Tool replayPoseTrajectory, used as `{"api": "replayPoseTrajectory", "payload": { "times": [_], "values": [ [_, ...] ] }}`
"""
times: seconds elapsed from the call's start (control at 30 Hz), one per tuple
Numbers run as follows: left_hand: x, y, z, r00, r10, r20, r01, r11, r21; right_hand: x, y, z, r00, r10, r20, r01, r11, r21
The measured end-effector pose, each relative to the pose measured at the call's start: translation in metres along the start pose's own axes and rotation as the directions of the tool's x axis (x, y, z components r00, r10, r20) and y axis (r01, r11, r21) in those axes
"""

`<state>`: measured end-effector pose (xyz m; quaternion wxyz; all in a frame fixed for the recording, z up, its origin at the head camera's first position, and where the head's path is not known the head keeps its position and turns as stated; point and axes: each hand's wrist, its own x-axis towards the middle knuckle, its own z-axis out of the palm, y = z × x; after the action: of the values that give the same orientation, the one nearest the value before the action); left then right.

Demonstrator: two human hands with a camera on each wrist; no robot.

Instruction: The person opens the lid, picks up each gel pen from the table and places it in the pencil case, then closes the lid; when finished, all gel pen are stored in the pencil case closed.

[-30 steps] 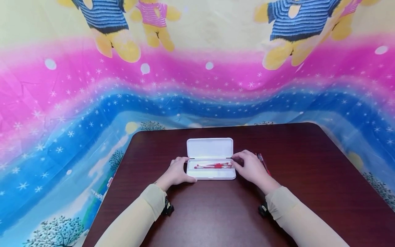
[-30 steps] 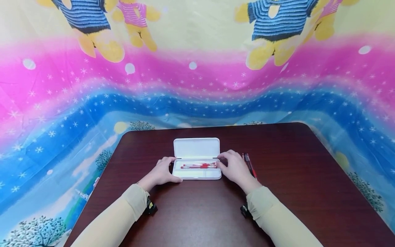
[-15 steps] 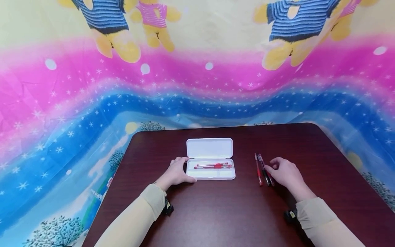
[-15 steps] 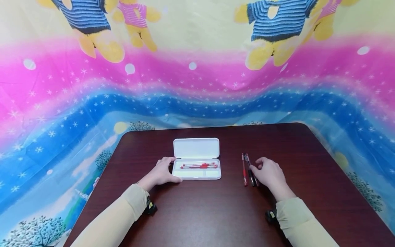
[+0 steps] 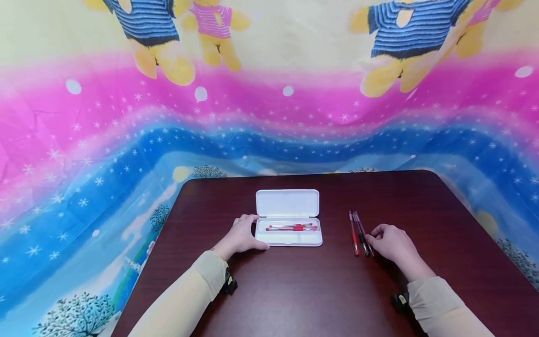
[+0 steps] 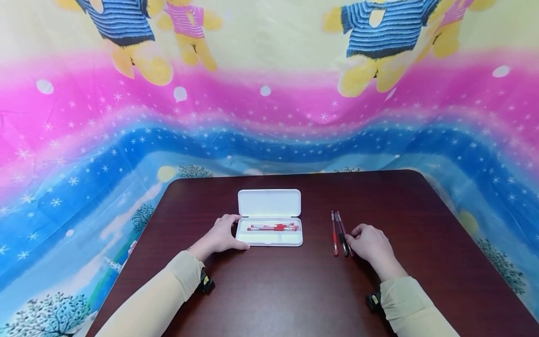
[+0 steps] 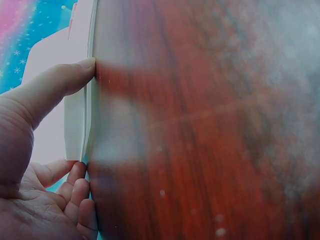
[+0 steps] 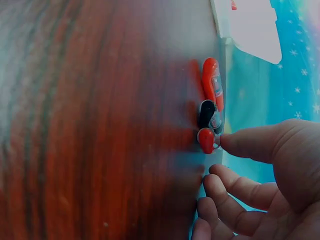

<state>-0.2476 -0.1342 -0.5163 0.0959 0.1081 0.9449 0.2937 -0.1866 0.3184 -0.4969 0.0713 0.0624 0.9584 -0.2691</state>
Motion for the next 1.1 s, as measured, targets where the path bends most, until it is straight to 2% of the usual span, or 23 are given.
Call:
{"api": "replayPoseTrajectory", "payload": {
  "times": [0.4,0.67,0.83,0.97,1.1],
  "values": [
    [-0.001,0.001,0.001,1.000,-0.008,0.011,0.008,1.000,0.002,-0.003,-0.006,0.006,1.000,0.012,-0.014,-0.012,1.000,0.002],
    [-0.001,0.001,0.001,1.000,-0.006,0.011,0.006,1.000,0.005,-0.001,-0.004,0.008,0.996,0.007,-0.087,-0.011,0.998,-0.056],
    [-0.002,0.002,0.001,1.000,-0.009,0.009,0.008,1.000,0.001,-0.001,-0.004,0.005,0.990,0.002,-0.142,-0.008,0.999,-0.045],
    [-0.002,0.002,0.000,1.000,-0.011,0.004,0.011,1.000,-0.003,-0.002,-0.015,0.004,0.975,-0.049,-0.217,0.042,0.998,-0.037],
    [-0.001,0.001,-0.001,1.000,0.000,-0.005,0.000,1.000,0.007,-0.001,-0.034,0.009,0.947,-0.157,-0.280,0.151,0.988,-0.044]
  ]
}}
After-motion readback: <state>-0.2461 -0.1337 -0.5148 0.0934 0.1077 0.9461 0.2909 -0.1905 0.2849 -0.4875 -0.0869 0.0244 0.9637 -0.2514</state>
